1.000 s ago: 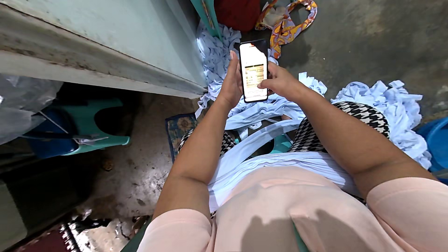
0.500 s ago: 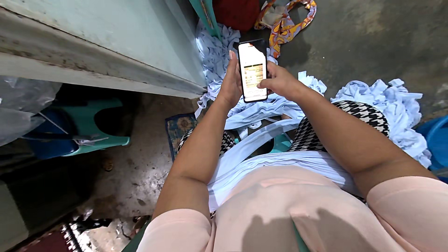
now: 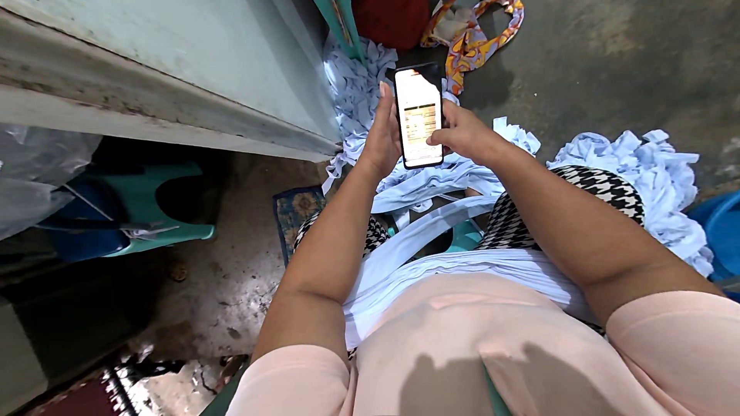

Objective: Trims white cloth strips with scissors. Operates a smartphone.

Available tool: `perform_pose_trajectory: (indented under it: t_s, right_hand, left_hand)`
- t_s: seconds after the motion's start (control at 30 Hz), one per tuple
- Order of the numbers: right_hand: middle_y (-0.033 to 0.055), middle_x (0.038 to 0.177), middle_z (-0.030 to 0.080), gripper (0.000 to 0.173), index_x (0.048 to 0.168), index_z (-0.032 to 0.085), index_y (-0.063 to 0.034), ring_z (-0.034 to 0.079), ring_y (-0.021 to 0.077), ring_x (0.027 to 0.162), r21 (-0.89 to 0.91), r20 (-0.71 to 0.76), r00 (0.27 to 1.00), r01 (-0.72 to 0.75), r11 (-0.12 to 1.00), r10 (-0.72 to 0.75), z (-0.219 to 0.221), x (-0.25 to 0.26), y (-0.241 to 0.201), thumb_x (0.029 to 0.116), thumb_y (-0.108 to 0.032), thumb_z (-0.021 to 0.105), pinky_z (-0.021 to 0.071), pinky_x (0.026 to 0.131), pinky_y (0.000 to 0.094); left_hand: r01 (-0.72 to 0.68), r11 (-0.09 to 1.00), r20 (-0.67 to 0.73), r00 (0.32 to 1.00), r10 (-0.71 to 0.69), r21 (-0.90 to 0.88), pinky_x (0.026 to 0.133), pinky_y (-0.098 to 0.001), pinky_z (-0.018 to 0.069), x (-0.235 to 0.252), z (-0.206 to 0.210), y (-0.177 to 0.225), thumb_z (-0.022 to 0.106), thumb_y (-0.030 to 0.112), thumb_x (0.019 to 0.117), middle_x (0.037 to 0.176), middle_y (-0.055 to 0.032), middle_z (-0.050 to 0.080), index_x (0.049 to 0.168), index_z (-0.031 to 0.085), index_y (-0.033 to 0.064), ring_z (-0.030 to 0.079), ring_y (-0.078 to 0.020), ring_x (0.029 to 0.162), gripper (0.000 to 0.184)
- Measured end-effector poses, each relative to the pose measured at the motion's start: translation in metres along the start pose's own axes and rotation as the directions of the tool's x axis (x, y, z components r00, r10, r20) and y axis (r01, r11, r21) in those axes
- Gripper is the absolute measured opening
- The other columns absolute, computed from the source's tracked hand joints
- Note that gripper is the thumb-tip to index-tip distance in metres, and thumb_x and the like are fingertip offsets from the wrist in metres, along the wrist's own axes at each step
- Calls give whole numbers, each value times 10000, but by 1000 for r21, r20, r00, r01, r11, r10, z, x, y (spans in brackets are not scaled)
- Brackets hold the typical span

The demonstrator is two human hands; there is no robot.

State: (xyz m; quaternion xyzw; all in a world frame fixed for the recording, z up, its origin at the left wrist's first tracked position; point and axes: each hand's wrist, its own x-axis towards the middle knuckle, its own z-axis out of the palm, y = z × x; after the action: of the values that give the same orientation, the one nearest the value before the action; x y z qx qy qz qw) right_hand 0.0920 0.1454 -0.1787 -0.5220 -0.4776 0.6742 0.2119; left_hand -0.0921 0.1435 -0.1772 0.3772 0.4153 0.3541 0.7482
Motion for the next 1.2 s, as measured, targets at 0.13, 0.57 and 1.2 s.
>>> perform_pose_trajectory:
  t_s: [0.13,0.57,1.2]
  right_hand:
    - [157,1213,668,560,1441,427,-57,721,226,955,2,-2,1000,-14,1000,14,0,-1,-2,918,24,611,616,800,405]
    - [154,1208,670,567,1435,432,-54,719,214,954,7,-2,1000,-5,1000,5,0,0,0,904,33,609,614,803,396]
    - [162,1214,663,565,1432,438,-52,716,227,965,-15,-8,1000,-13,1000,13,-1,1,0,901,16,622,613,808,413]
  left_hand:
    - [-5,1000,4,1000,5,0,1026,-442,528,0,1,1,-31,667,1003,1403,-112,585,1562,305,119,620,-219,1227,852]
    - [-6,1000,18,1000,5,12,1026,-451,529,1,-2,-2,-20,685,996,1409,-119,583,1564,305,118,619,-228,1233,866]
    - [6,1000,16,1000,-6,6,1023,-452,528,1,0,0,-42,675,995,1418,-119,574,1563,303,124,615,-234,1237,863]
